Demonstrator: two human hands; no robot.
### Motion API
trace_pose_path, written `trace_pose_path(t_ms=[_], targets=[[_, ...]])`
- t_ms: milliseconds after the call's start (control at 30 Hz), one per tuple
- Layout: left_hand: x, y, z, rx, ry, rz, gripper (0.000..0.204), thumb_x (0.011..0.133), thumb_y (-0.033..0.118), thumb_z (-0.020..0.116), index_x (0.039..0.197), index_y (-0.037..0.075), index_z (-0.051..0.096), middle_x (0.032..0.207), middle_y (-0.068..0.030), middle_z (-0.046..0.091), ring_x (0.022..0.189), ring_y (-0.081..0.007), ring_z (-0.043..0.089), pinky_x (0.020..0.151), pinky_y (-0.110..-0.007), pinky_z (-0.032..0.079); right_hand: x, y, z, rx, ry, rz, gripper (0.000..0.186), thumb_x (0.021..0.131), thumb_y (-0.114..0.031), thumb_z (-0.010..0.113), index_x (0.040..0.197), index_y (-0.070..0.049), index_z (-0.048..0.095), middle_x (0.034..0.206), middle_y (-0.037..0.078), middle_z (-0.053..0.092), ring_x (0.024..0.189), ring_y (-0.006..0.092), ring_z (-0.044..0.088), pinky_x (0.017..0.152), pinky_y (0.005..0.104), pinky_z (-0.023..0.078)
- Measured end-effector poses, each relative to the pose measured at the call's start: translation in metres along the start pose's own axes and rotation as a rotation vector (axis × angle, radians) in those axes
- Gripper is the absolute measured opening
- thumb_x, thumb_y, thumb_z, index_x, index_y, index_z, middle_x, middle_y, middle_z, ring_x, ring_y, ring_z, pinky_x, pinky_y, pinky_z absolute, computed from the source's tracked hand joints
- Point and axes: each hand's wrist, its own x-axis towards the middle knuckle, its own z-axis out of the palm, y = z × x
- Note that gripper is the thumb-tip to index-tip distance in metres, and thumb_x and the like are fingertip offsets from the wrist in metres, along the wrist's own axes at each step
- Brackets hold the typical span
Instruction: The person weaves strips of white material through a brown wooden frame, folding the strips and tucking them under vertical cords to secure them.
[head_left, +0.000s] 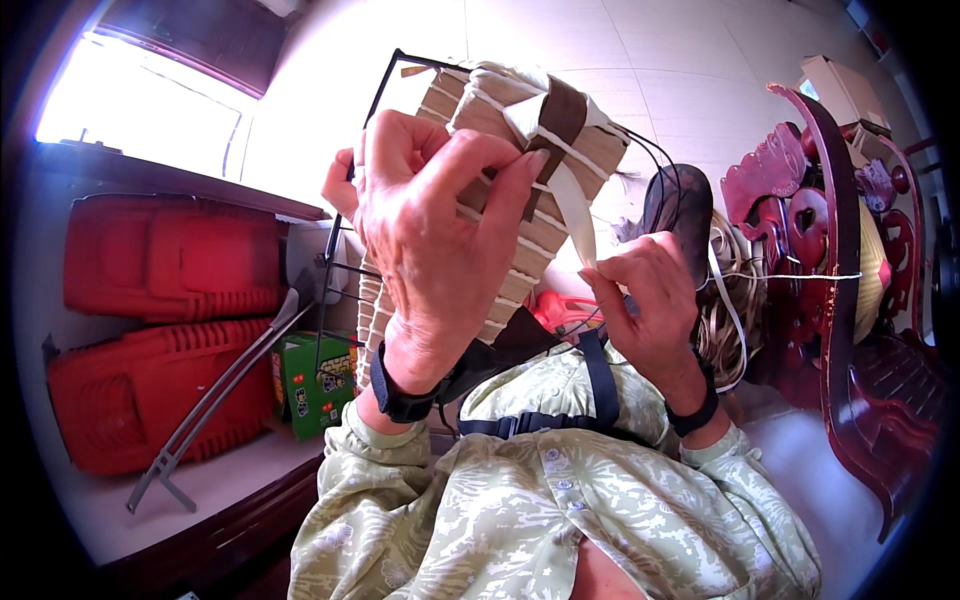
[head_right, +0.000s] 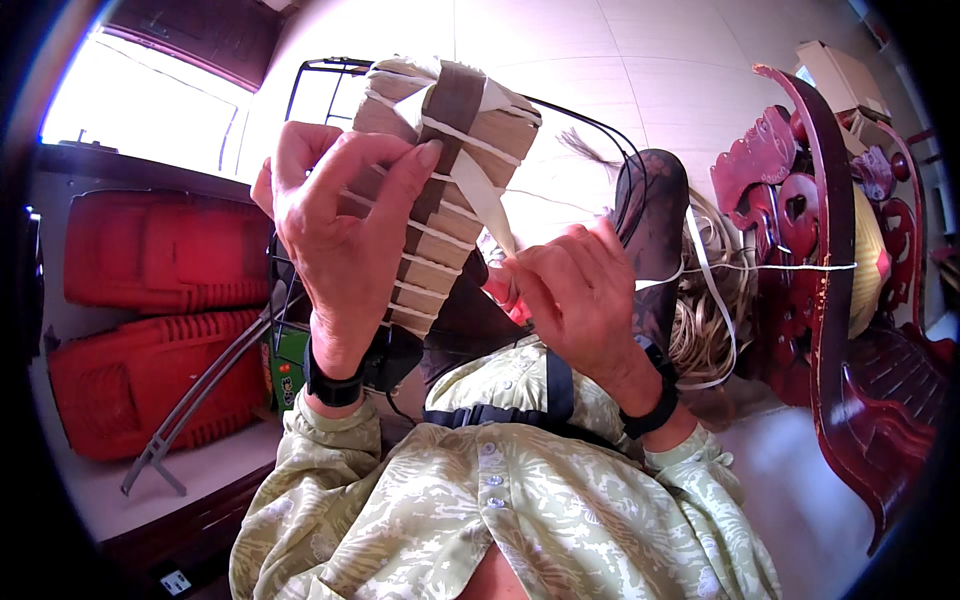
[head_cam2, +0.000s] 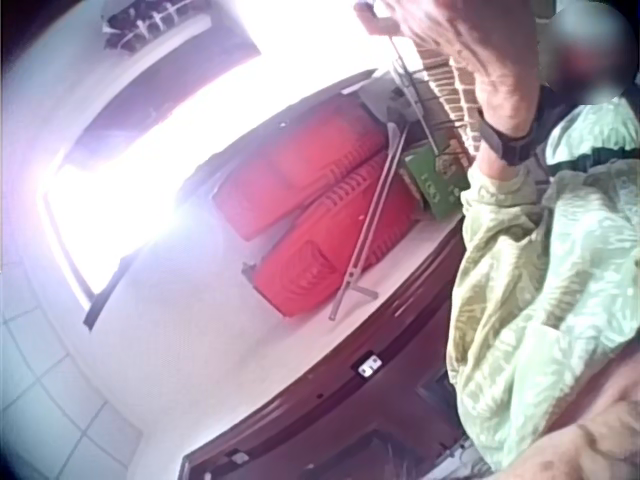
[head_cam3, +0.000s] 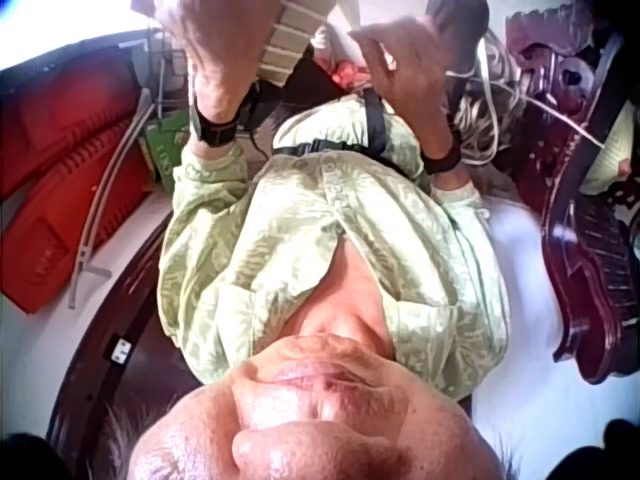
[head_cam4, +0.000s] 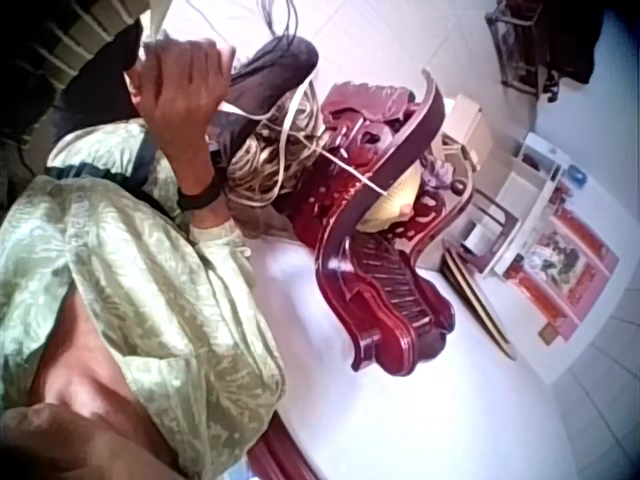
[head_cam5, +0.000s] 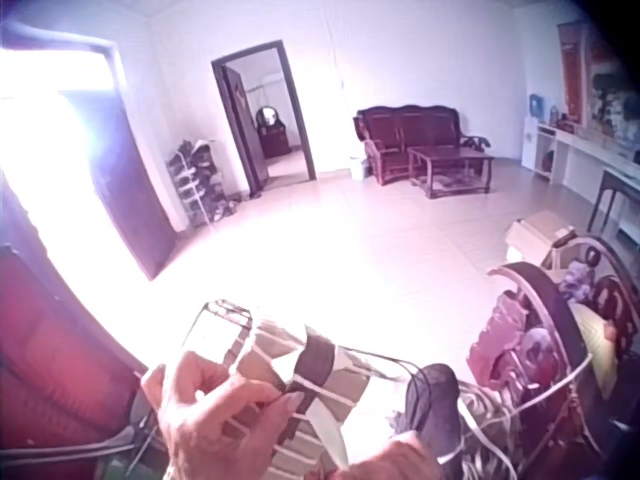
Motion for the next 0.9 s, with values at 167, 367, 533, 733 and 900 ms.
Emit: trace_pose_path(t_ms=[167,367,533,733,900], targets=[[-0.008,-0.003,0.007,-0.029,0.091,0.037,0.014,0.075,0.022,0.084,0.077,0.019,0.070,0.085,0.0023,0.050,0.084,-0.0165,0.053,0.097,-0.047,0.027,-0.002,0.004,-0.004,-0.005,0.012,0.016,0.011,0.081,-0.002,0.075,0.083,-0.004,0.065,0.073,0.006,0.060,0.066,0.0256,0.057,0.066,0.0398,0.041],[-0.005,-0.004,0.006,-0.023,0.079,0.071,0.014,0.076,0.020,0.083,0.078,0.017,0.069,0.090,0.0009,0.056,0.089,-0.0174,0.054,0.099,-0.045,0.026,0.003,0.011,-0.013,-0.049,0.008,-0.013,0.011,0.082,-0.002,0.074,0.082,-0.003,0.063,0.075,0.007,0.060,0.067,0.0272,0.057,0.066,0.0408,0.041],[-0.005,-0.001,0.004,0.006,0.041,0.103,0.014,0.080,0.017,0.082,0.083,0.011,0.070,0.100,-0.0049,0.060,0.102,-0.0233,0.051,0.097,-0.040,0.032,0.002,0.006,-0.031,-0.019,-0.031,0.230,0.011,0.086,-0.004,0.074,0.084,-0.003,0.063,0.074,0.007,0.062,0.068,0.0284,0.059,0.063,0.0379,0.045],[-0.005,-0.009,0.010,-0.037,0.073,0.138,0.015,0.082,0.017,0.077,0.092,0.013,0.067,0.101,-0.0014,0.063,0.097,-0.0177,0.060,0.114,-0.050,0.019,0.000,-0.007,-0.067,0.436,-0.420,0.690,0.012,0.087,-0.004,0.074,0.096,0.003,0.071,0.077,0.008,0.071,0.069,0.0112,0.068,0.064,0.0261,0.053],[-0.007,-0.005,0.010,-0.053,0.069,0.158,0.020,0.081,0.012,0.079,0.097,0.011,0.068,0.100,-0.0039,0.064,0.101,-0.0210,0.060,0.114,-0.050,0.024,0.017,-0.008,-0.129,0.542,-0.547,0.399,0.006,0.082,0.001,0.076,0.087,0.002,0.073,0.071,0.008,0.067,0.060,0.0188,0.065,0.055,0.0314,0.047]])
